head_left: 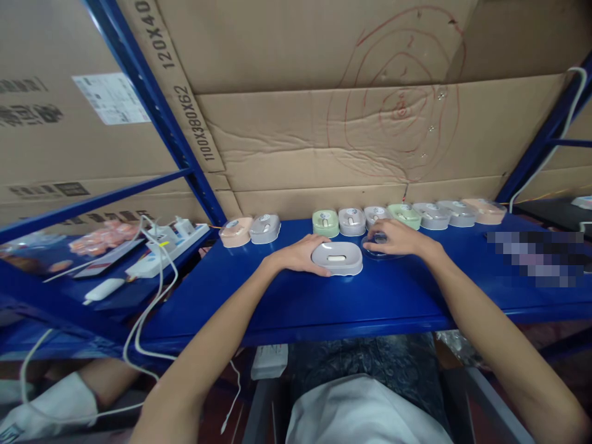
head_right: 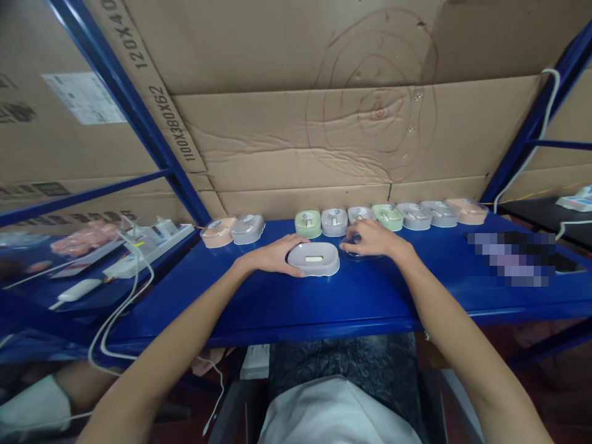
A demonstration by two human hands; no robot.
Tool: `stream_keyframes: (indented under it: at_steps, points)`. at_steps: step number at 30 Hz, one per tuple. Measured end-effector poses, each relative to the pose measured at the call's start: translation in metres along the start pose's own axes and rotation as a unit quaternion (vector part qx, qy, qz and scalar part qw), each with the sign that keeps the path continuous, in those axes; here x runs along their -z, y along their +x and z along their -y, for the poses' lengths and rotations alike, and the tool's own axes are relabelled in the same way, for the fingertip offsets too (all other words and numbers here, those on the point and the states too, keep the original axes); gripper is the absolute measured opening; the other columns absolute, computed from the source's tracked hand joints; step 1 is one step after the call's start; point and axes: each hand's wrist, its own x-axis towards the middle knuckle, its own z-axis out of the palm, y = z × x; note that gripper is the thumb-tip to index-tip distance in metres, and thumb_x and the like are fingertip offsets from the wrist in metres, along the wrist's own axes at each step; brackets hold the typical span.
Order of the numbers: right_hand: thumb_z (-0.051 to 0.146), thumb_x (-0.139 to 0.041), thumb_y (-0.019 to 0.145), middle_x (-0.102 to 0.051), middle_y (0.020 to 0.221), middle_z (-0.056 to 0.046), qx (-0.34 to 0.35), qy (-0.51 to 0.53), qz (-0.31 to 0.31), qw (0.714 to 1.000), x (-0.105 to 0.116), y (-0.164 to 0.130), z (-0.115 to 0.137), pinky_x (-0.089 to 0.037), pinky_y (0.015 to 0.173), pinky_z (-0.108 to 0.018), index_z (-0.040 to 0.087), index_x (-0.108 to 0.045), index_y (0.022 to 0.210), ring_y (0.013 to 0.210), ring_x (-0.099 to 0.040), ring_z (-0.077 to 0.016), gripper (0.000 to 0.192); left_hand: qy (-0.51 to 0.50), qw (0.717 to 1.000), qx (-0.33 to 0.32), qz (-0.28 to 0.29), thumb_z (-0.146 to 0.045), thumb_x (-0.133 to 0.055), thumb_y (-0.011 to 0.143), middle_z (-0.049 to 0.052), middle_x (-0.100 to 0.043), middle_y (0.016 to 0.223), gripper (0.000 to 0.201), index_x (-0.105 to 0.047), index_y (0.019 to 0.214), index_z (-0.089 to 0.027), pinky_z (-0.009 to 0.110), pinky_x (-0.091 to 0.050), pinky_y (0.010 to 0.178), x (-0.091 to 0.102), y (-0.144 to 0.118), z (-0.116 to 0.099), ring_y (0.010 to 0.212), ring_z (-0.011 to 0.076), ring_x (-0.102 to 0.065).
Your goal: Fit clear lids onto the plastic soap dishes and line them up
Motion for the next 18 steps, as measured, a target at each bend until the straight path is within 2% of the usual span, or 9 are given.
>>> stream_keyframes:
  at_steps: [5,10,14,18]
  points:
    - [0.064,-0.087,0.077,-0.078,0.114,-0.009,-0.022,0.014,0.045,0.999,-0.004,-0.005,-0.017,-0.058,0.094,-0.046,0.026,-0.078,0.119,0.105,-0.073,-0.0336,0.057,-0.005,1.000,0.002,-0.010,-0.071,-0.091,0.067,0.014,-0.065,0.142,0.097,-0.061,0.147,-0.024,0.056,-0.047,0.116,-0.001,0.000,0.003,0.135,0.0414,-0.059]
    - [0.051,-0.094,0.071,-0.078,0.123,-0.009,-0.029,0.040,0.062,0.997,-0.008,-0.006,-0.025,-0.060,0.095,-0.045,0.029,-0.072,0.134,0.109,-0.074,-0.0350,0.071,-0.011,1.000,0.007,-0.022,-0.072,-0.091,0.067,0.016,-0.062,0.151,0.100,-0.060,0.149,-0.024,0.057,-0.044,0.120,-0.003,0.001,0.006,0.142,0.0432,-0.056]
    - [0.051,-0.090,0.077,-0.081,0.116,-0.009,-0.035,0.022,0.032,0.999,-0.003,-0.005,-0.022,-0.060,0.091,-0.045,0.027,-0.074,0.130,0.105,-0.075,-0.0357,0.060,-0.013,0.999,-0.002,-0.030,-0.074,-0.091,0.066,0.014,-0.066,0.145,0.099,-0.062,0.148,-0.026,0.057,-0.046,0.117,-0.003,0.001,0.008,0.138,0.0423,-0.059]
    - [0.059,-0.082,0.085,-0.080,0.118,-0.010,-0.040,0.062,-0.070,0.995,0.005,-0.001,-0.005,-0.059,0.093,-0.047,0.024,-0.074,0.129,0.106,-0.075,-0.0350,0.057,-0.010,0.999,-0.003,-0.040,-0.073,-0.090,0.068,0.015,-0.067,0.143,0.098,-0.062,0.149,-0.025,0.057,-0.047,0.115,-0.008,0.003,0.005,0.135,0.0424,-0.060]
